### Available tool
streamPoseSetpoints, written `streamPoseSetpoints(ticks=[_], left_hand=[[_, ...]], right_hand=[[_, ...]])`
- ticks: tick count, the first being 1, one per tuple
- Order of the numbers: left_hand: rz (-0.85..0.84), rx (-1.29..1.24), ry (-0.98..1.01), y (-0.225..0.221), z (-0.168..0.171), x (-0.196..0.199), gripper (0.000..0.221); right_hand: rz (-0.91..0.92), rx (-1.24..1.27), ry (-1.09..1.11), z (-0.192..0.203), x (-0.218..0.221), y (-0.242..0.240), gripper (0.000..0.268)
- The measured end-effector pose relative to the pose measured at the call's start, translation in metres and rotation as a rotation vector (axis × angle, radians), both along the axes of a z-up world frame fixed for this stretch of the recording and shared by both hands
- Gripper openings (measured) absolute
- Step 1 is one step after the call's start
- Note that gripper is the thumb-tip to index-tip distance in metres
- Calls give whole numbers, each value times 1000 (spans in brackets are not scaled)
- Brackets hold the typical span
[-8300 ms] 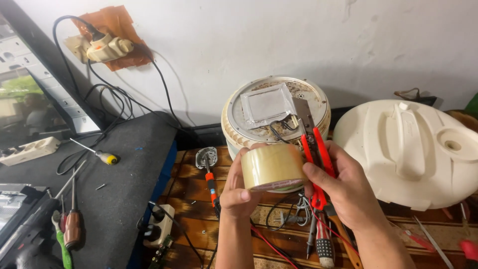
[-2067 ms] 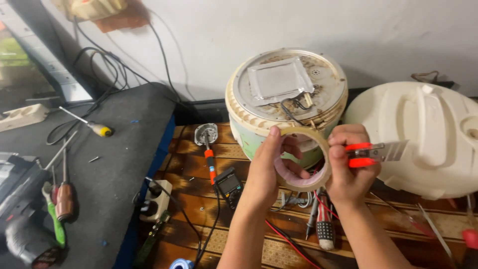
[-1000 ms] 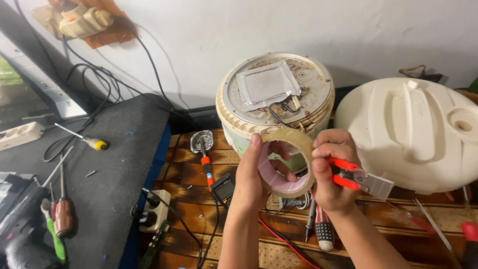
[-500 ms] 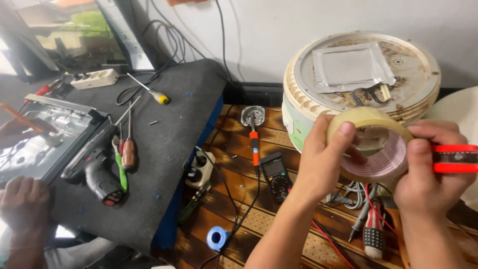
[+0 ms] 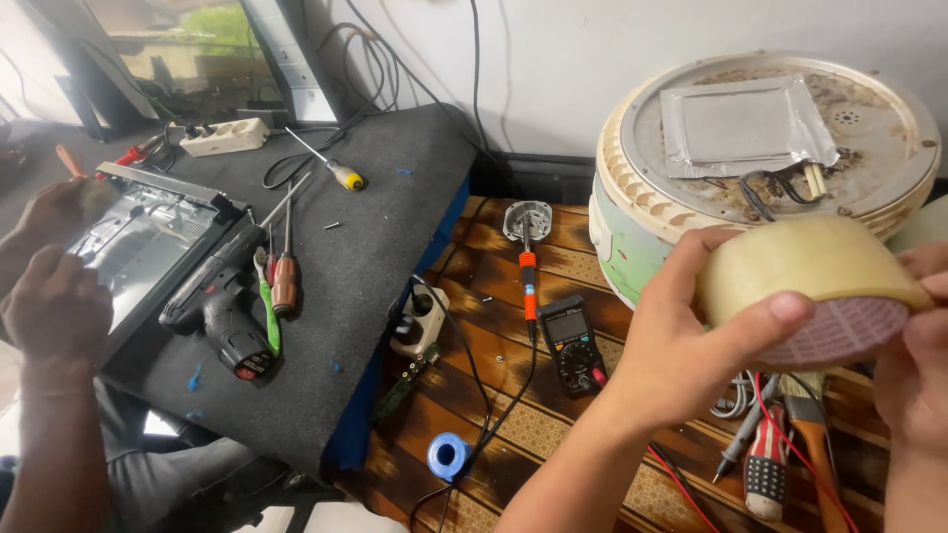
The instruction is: Repairing a rice cooker using various tools like a brush, tape, and pliers to clean and fix wiring.
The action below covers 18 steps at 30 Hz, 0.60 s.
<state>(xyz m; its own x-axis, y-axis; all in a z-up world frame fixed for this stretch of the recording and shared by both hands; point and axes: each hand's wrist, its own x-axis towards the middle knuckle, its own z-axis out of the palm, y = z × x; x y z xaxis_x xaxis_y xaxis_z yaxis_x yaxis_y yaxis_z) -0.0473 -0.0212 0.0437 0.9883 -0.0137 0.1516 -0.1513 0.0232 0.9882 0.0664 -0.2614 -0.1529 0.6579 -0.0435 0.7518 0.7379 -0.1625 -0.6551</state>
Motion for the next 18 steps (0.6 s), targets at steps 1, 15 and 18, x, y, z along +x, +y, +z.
streamPoseSetpoints(ticks=[1, 15, 18], left_hand=[[-54, -59, -13, 0, -7, 5, 71], [-136, -312, 20, -19, -42, 31, 56], [-134, -318, 37, -20, -41, 30, 56]], right_hand=[[234, 222, 37, -7, 3, -2, 28], [148, 345, 130, 39, -18, 42, 43], [104, 365, 189, 44, -23, 48, 52]])
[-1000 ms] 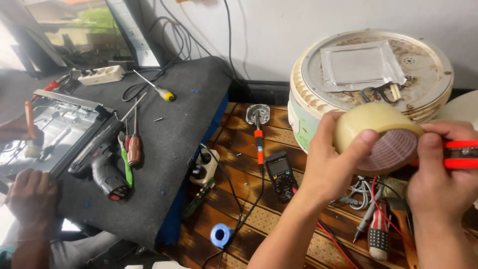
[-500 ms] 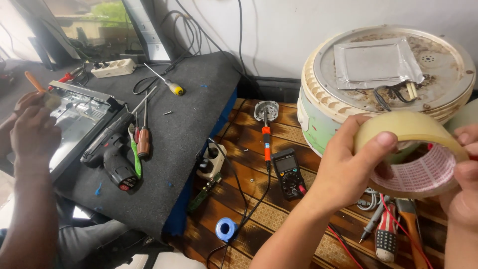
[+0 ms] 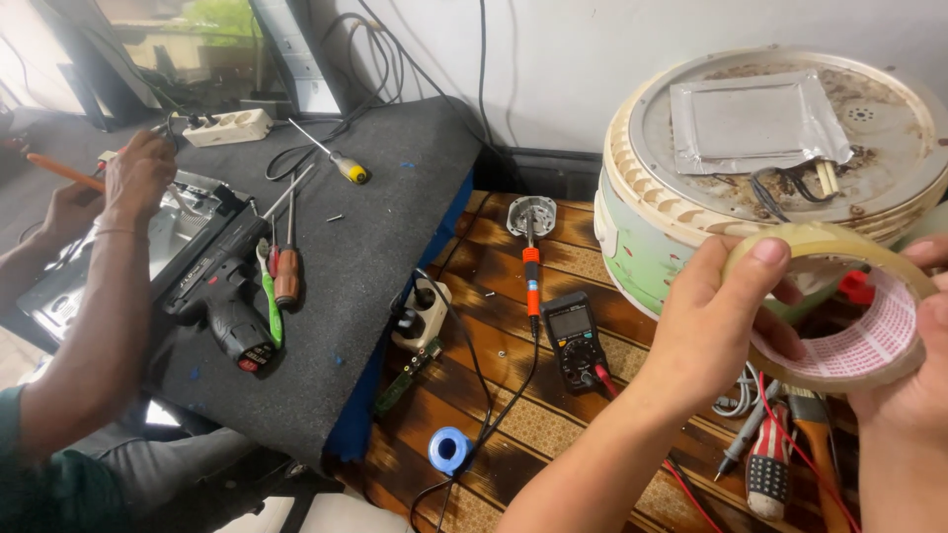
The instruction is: Repairing a rice cooker using various tools like a brush, tape, and pliers to clean and fix wiring.
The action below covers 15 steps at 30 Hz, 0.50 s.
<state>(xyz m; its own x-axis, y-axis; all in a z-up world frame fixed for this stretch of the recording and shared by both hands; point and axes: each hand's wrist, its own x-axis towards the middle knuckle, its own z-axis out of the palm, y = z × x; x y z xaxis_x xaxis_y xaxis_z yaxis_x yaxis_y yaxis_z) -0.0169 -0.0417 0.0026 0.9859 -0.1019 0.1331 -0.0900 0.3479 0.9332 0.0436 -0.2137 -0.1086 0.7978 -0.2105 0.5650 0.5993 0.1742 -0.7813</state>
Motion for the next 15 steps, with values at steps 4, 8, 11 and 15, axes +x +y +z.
streamPoseSetpoints(ticks=[4, 8, 11, 15], left_hand=[[-1, 29, 9, 0, 2, -1, 58], [20, 24, 12, -3, -2, 3, 51], [35, 6, 18, -6, -8, 6, 49], [33, 47, 19, -5, -5, 4, 51]], right_hand=[[-29, 22, 12, -6, -1, 1, 47], [6, 38, -18, -1, 4, 7, 66], [-23, 39, 86, 16, -17, 18, 44], [-46, 8, -31, -1, -5, 9, 37]])
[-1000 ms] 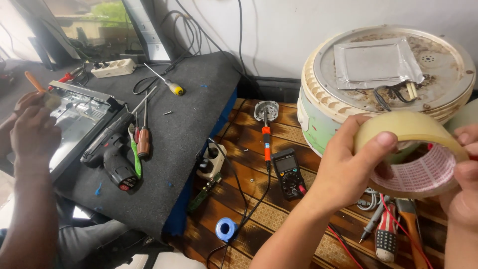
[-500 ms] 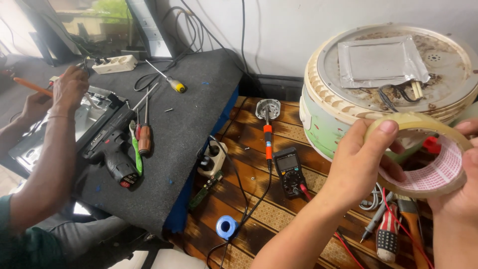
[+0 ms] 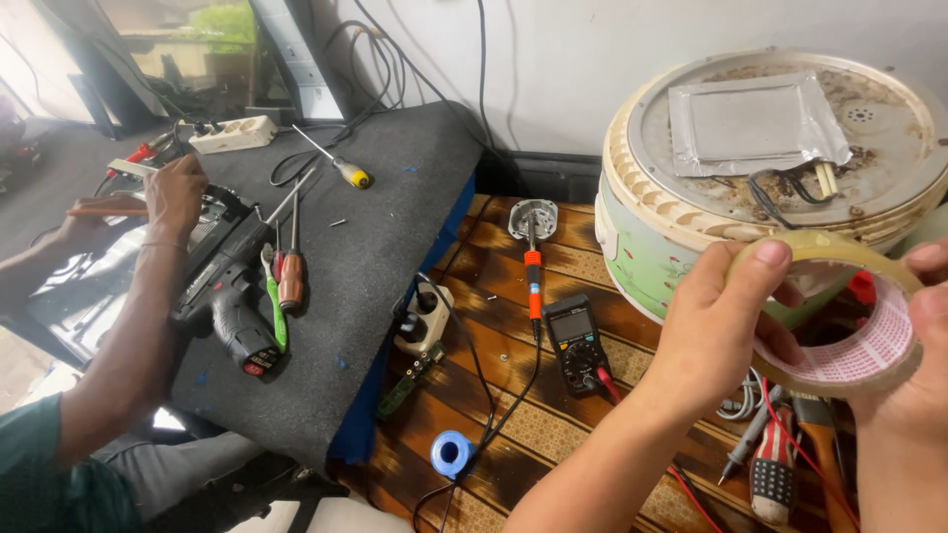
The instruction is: Repairing a rice cooker using various tools like a brush, tape, and pliers to clean and fix wiring.
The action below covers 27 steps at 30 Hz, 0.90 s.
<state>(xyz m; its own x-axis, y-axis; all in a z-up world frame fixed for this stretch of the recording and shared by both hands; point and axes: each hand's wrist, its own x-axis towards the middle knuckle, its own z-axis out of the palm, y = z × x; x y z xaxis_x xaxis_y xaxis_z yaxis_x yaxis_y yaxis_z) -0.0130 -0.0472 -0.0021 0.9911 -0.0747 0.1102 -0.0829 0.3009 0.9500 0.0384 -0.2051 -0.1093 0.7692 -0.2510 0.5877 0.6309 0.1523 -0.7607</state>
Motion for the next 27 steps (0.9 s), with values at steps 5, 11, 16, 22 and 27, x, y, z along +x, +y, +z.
streamPoseSetpoints(ticks=[5, 11, 16, 22, 27], left_hand=[[-27, -64, -70, -1, -12, 6, 47], [-32, -40, -31, 3, -2, 2, 49], [-44, -62, -98, 3, -9, 6, 49], [-48, -80, -41, 1, -9, 6, 52], [41, 5, -9, -1, 3, -4, 51]], right_hand=[[33, -9, 18, -1, 3, -2, 47], [-10, -179, -253, -31, 29, -25, 13], [-38, -104, -33, -19, 19, -17, 37], [-29, -154, 34, 13, -11, 1, 62], [-28, -143, 29, 5, -7, 0, 42]])
